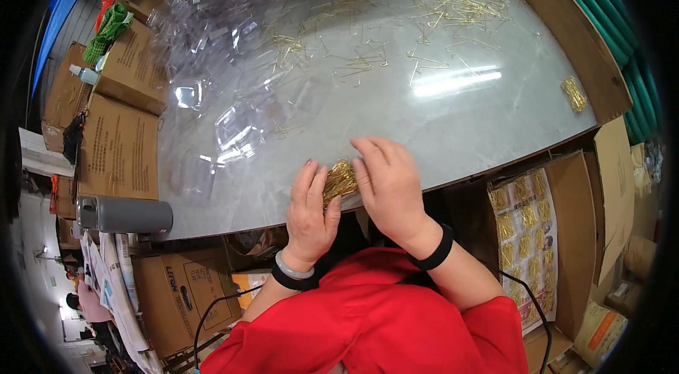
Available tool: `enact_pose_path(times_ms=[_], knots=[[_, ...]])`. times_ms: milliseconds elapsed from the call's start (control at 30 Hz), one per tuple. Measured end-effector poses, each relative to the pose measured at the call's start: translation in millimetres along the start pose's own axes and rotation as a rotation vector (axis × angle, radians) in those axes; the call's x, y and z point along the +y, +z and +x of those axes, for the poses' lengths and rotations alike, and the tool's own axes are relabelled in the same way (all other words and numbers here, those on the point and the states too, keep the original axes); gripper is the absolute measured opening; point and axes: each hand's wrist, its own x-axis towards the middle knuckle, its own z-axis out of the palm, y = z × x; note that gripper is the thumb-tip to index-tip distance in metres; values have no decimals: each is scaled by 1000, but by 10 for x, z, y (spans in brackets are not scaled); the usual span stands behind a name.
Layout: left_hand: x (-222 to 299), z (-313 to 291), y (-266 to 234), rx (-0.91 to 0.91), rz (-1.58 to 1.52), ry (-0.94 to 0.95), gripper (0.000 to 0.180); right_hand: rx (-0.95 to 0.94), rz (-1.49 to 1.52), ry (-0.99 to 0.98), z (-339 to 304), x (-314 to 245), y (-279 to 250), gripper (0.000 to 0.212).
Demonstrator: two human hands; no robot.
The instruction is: Packing gold-colored metal pins into small plastic cases and then into a large shipping box.
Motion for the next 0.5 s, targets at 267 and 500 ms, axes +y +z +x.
enact_pose_path(times_ms=[267,500], knots=[[31,11,-5,44,8,-16,42,-23,3,-67,-25,9,88,35],[14,24,-40,0,1,-35,44,-85,-47,-204,-253,-55,-113,47]])
